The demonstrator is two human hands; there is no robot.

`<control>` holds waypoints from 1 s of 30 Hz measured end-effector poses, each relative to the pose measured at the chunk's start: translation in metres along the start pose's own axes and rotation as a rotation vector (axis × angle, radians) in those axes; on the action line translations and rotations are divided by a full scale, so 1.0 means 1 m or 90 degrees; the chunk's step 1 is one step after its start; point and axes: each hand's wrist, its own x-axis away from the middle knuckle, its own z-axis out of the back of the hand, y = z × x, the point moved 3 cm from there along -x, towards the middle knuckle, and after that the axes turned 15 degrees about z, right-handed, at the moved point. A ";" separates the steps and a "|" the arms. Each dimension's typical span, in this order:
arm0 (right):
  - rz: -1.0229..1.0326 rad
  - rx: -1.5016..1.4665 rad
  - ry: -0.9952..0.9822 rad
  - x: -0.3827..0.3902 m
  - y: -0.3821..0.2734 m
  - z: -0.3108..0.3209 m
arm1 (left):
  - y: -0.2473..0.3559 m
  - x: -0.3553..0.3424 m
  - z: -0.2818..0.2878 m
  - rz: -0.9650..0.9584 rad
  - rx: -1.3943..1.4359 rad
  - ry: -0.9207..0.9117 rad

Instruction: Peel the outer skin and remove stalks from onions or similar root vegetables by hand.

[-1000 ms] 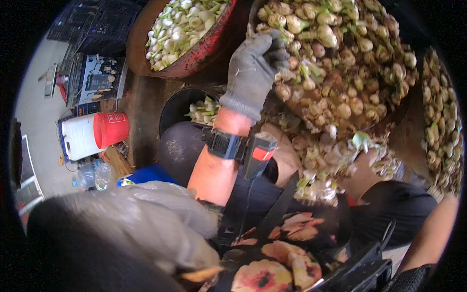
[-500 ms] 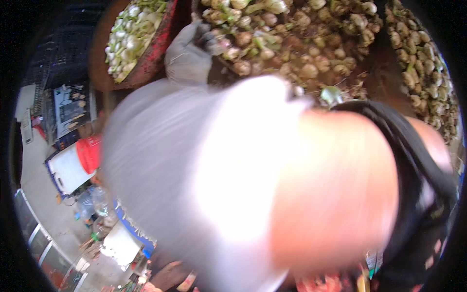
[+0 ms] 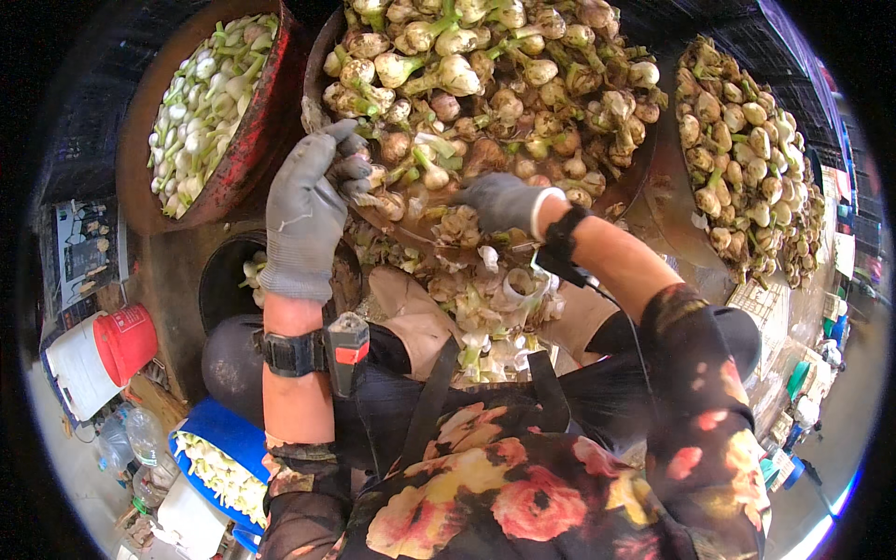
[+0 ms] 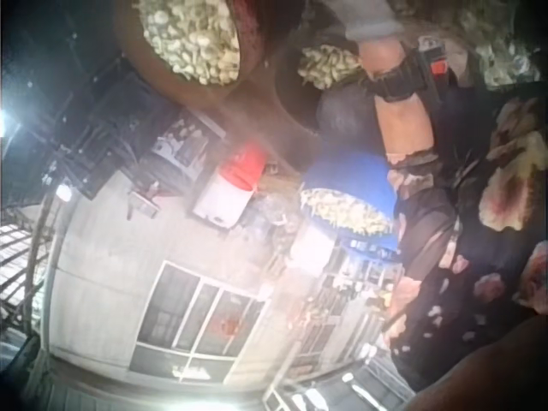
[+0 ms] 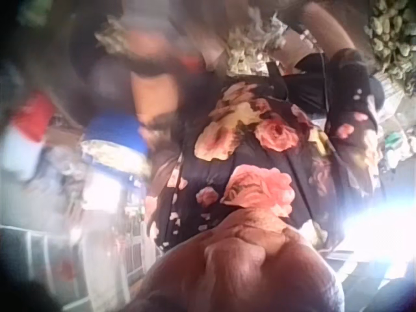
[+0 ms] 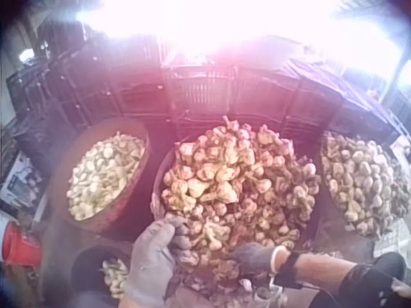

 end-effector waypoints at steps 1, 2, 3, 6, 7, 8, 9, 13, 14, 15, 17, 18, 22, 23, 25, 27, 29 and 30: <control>0.028 0.026 -0.006 -0.013 -0.002 -0.006 | 0.001 0.001 -0.004 -0.010 -0.017 -0.018; 0.072 0.046 0.008 -0.024 -0.001 -0.011 | 0.001 0.002 -0.008 -0.002 -0.039 -0.022; 0.089 0.087 -0.054 -0.033 0.003 -0.019 | 0.000 0.002 -0.009 0.021 -0.054 -0.011; 0.154 0.132 -0.160 -0.054 0.015 -0.039 | 0.000 0.001 -0.008 0.052 -0.095 0.000; 0.152 0.141 -0.152 -0.057 0.021 -0.043 | 0.001 0.000 -0.006 0.050 -0.096 0.001; 0.156 0.154 -0.126 -0.058 0.025 -0.046 | 0.001 -0.001 -0.004 0.047 -0.098 0.007; 0.132 0.173 -0.141 -0.058 0.030 -0.048 | 0.002 -0.002 -0.002 0.045 -0.101 0.011; -0.028 -0.028 0.008 -0.040 0.048 -0.033 | 0.000 -0.004 0.001 0.049 -0.116 0.031; -0.065 -0.041 0.036 -0.033 0.053 -0.024 | -0.001 -0.004 0.000 0.042 -0.122 0.023; -0.106 -0.058 0.054 -0.025 0.060 -0.015 | -0.002 -0.004 -0.001 0.039 -0.129 0.014; -0.198 -0.158 0.145 0.001 0.070 0.000 | -0.005 -0.003 -0.003 0.042 -0.140 0.005; -0.238 -0.185 0.151 0.011 0.074 0.006 | -0.007 -0.002 -0.003 0.049 -0.144 0.008; -0.256 -0.172 0.038 0.038 0.085 0.001 | -0.010 0.002 -0.008 0.039 -0.189 -0.003; -0.210 -0.154 0.003 0.042 0.086 -0.005 | -0.010 0.003 -0.010 0.043 -0.195 -0.005; -0.125 -0.063 -0.105 0.031 0.086 -0.025 | -0.011 0.004 -0.013 0.047 -0.203 -0.015; -0.084 -0.093 -0.112 0.022 0.085 -0.049 | -0.011 0.003 -0.016 0.053 -0.209 -0.017; -0.059 -0.156 -0.121 0.009 0.086 -0.066 | -0.009 0.001 -0.018 0.052 -0.212 -0.016; -0.050 -0.188 -0.129 0.002 0.086 -0.074 | -0.009 0.000 -0.019 0.050 -0.214 -0.012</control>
